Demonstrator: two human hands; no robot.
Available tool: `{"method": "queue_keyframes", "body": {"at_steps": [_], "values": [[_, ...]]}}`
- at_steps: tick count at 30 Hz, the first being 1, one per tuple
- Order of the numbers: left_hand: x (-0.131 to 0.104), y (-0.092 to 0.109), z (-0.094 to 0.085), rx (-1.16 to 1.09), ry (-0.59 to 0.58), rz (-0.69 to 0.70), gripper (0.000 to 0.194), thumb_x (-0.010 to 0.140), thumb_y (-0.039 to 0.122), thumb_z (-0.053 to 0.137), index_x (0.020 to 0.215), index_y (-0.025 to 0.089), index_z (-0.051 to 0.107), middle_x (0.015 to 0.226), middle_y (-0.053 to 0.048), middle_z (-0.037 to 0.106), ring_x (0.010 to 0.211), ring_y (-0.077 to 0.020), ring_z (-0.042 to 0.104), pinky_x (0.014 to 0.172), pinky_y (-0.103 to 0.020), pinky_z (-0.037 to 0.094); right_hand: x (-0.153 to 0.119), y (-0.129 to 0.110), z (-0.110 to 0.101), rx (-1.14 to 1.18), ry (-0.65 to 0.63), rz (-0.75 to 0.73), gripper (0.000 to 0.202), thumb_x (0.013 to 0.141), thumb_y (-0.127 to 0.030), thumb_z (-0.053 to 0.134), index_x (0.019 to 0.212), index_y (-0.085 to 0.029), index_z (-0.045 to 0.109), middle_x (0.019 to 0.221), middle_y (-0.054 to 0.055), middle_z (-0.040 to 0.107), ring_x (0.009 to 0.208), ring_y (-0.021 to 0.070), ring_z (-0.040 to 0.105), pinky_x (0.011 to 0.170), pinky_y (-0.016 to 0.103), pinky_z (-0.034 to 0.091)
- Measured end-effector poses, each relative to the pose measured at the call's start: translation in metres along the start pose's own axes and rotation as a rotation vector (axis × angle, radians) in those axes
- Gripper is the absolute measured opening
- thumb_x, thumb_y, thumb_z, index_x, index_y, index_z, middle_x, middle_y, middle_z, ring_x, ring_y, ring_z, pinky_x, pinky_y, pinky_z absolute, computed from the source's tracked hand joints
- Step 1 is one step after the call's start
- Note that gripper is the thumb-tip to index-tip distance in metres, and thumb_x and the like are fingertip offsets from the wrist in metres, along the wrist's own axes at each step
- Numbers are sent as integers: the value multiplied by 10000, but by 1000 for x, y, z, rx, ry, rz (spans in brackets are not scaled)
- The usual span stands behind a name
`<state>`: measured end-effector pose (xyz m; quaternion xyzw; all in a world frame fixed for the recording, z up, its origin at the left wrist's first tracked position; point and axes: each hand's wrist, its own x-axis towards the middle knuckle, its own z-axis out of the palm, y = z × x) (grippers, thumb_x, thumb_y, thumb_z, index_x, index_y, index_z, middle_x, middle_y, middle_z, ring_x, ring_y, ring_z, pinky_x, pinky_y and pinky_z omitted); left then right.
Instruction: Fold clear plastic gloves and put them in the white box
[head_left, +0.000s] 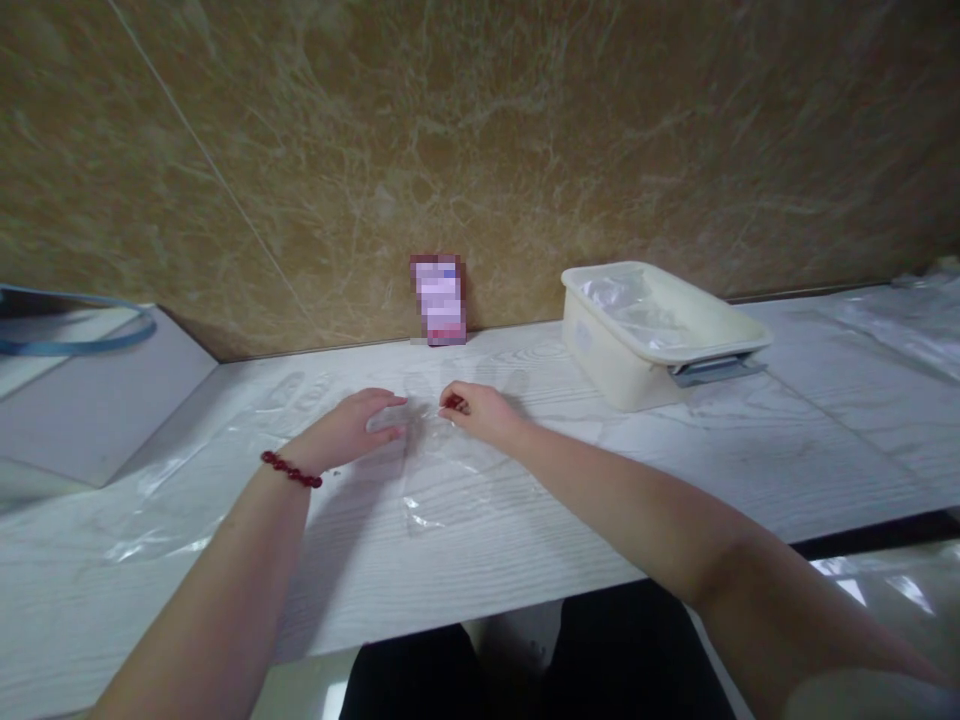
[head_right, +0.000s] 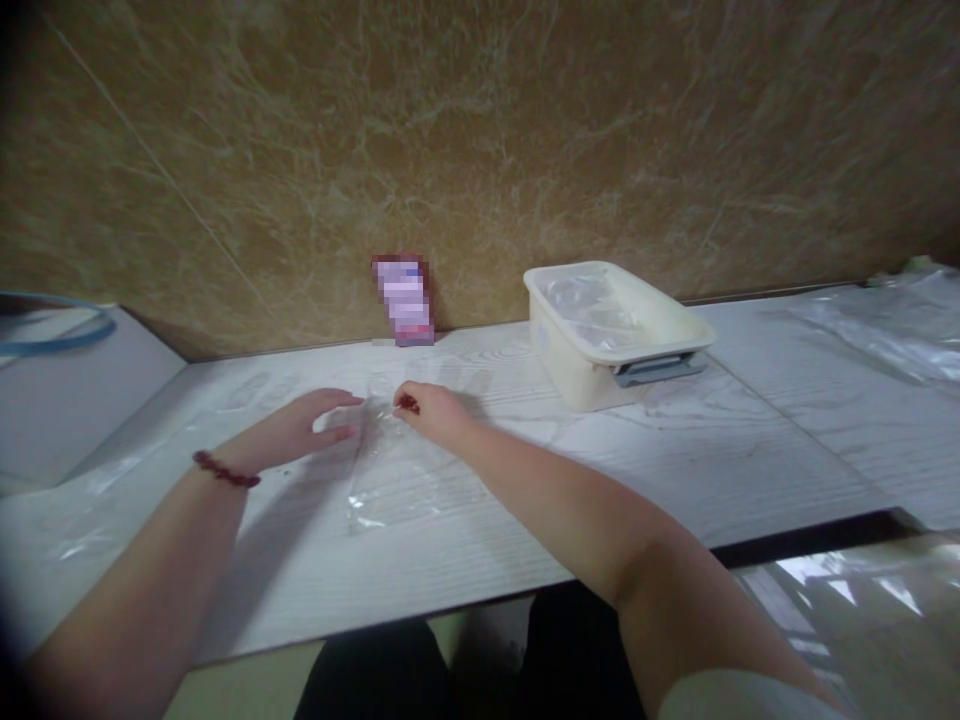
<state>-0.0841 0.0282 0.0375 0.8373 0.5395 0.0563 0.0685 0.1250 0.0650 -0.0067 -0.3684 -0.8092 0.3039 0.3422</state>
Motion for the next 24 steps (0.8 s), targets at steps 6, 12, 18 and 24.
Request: {"method": "queue_keyframes", "body": {"at_steps": [6,12,18,24], "values": [[9,-2,17,-171,-80,131,374,708,403,494,1022,208,552,1181,-72,439,1091,-204,405,936,-342,305,1,5,4,46,10,-22,80,725,-223,545,790,-177,555,705,-21,567,644,83,511,608,194,386],[13,6,17,-186,-95,121,203,667,235,469,825,193,589,1111,-46,447,1094,-201,378,957,-345,268,2,8,5,34,27,-15,88,723,-230,543,793,-178,557,704,-20,567,648,86,509,608,200,386],[18,6,22,-171,-32,85,219,737,274,383,719,174,577,1032,-53,479,1026,-178,422,931,-325,293,1,4,4,44,23,17,98,716,-234,556,789,-168,557,681,-23,561,643,81,516,610,195,390],[15,6,24,-141,8,131,261,723,417,468,767,177,561,1044,-66,486,1032,-190,425,911,-327,306,1,1,3,45,11,52,97,697,-217,581,778,-172,552,649,-32,549,613,74,517,583,182,391]]}}
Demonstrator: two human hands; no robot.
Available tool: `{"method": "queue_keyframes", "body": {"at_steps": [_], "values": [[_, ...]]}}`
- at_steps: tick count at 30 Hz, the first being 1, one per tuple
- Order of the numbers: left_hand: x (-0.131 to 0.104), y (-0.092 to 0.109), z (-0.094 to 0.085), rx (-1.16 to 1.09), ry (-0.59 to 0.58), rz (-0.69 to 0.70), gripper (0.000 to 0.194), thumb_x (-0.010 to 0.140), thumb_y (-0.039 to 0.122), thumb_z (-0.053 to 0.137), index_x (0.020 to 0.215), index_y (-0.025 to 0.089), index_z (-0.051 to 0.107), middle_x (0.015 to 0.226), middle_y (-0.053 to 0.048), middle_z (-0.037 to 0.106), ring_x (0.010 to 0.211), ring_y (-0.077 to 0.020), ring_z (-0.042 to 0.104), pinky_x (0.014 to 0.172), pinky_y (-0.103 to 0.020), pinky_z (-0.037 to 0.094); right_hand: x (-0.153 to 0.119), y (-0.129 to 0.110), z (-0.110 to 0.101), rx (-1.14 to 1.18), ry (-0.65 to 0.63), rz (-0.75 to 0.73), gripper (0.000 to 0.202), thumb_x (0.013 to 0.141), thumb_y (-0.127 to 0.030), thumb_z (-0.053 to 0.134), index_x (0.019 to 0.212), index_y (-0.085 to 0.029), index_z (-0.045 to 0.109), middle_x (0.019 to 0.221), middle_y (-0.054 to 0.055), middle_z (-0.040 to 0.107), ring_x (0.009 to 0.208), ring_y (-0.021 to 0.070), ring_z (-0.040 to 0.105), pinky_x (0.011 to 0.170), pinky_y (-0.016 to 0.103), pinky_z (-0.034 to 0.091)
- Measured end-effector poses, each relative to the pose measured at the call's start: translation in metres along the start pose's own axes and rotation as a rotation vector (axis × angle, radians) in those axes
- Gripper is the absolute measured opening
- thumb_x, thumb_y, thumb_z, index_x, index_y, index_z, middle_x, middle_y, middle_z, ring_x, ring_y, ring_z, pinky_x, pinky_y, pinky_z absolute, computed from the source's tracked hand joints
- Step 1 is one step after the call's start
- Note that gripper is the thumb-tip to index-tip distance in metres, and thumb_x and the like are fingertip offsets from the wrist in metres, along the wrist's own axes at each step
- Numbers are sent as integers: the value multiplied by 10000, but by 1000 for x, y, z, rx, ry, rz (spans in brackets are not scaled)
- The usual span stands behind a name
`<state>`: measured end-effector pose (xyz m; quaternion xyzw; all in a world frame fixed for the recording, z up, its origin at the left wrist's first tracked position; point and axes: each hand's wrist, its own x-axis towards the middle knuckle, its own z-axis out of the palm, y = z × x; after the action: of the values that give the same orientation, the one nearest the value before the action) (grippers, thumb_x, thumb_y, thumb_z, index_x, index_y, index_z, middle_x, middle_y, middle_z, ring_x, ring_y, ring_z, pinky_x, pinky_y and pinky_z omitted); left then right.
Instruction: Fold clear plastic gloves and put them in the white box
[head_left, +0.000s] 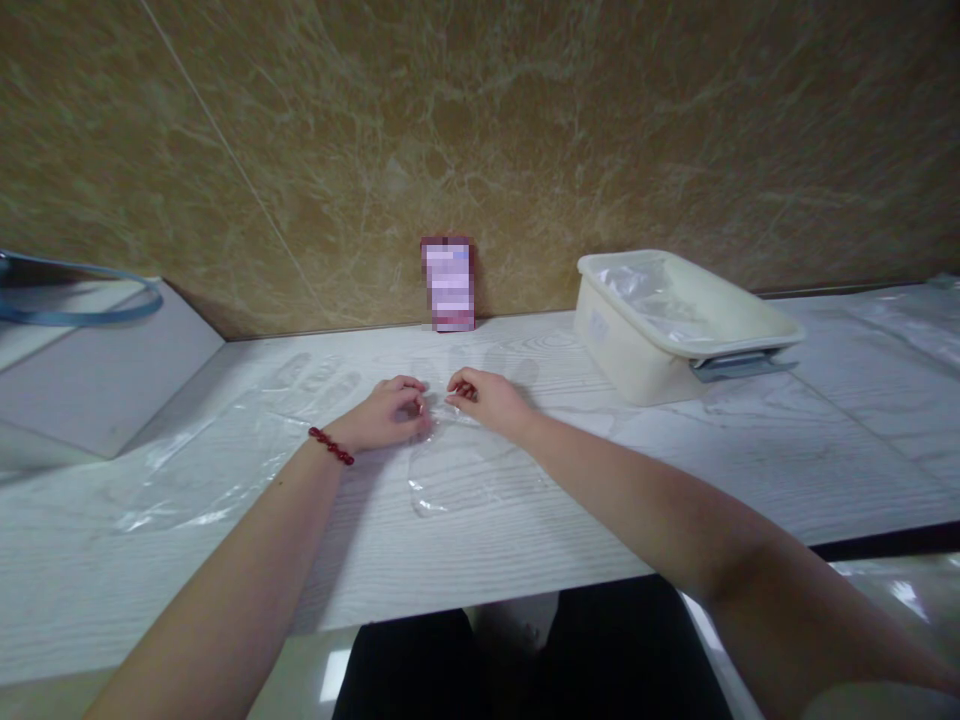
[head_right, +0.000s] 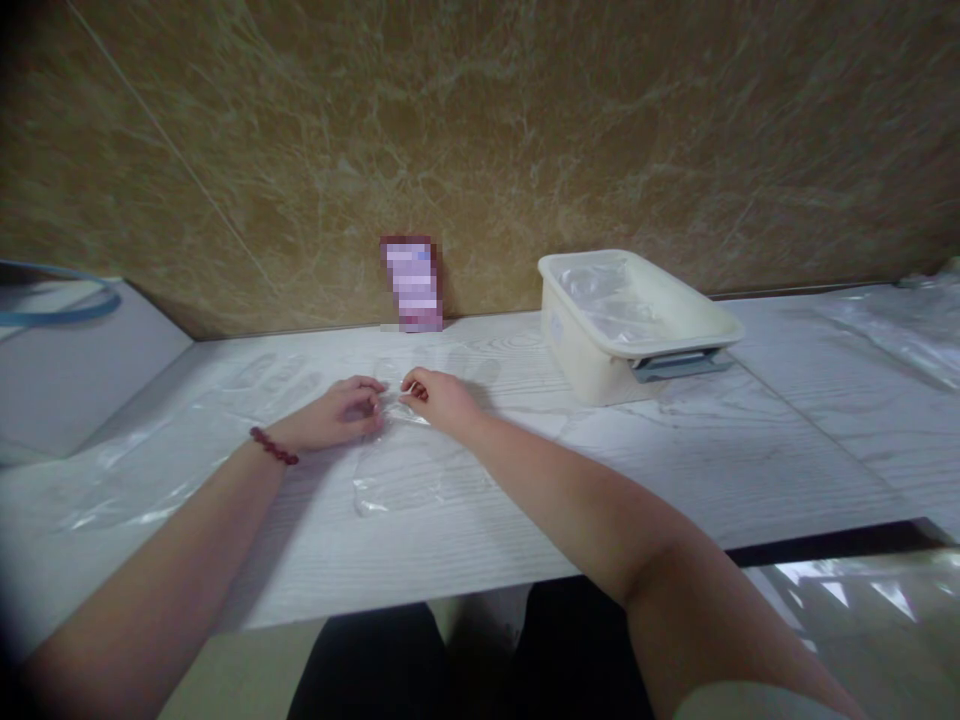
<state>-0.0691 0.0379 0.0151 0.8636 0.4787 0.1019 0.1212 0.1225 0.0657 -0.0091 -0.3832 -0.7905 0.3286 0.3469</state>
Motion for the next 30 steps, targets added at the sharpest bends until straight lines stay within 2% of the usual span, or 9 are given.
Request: {"method": "queue_keyframes", "body": {"at_steps": [8,14,18,21,25,30], "values": [[-5,-3,-1,42,26,11,413,717,463,474,1025,187,489,1078,-70,515,1033,-201,439,900,-344,308,-1,0,-1,-62,-14,17,110,709,-164,542,815,-188,554,674,-34,567,633,76,523,597,186,387],[-11,-9,-3,53,29,18,376,733,416,468,1024,184,519,1060,-67,540,1011,-200,462,893,-336,328,0,-1,-2,-124,-71,-24,79,713,-191,549,765,-192,609,670,-28,593,611,78,516,579,182,378],[-13,-8,-5,47,6,39,348,788,391,388,1037,200,540,1055,-62,554,1012,-194,465,897,-343,336,0,-2,-1,-182,-87,-29,136,728,-213,543,820,-196,641,745,0,628,651,92,535,613,199,387],[-15,-6,-4,95,18,14,402,808,429,351,1112,221,515,1155,-69,504,1090,-209,410,923,-354,312,-1,-4,-2,-238,-94,-93,201,721,-254,562,893,-187,640,795,27,633,706,116,544,650,223,394],[-16,-3,1,188,30,-71,498,765,526,387,1169,251,479,1274,-66,398,1165,-254,325,956,-390,262,-3,-6,-3,-302,-117,-169,265,703,-263,586,953,-184,621,871,46,630,814,146,546,743,259,388],[-16,-4,6,232,-26,-152,555,722,599,390,1188,305,452,1311,-56,343,1205,-283,262,971,-437,207,-5,-8,-4,-343,-144,-240,293,707,-248,585,991,-179,600,947,62,617,933,172,518,842,302,347]]}}
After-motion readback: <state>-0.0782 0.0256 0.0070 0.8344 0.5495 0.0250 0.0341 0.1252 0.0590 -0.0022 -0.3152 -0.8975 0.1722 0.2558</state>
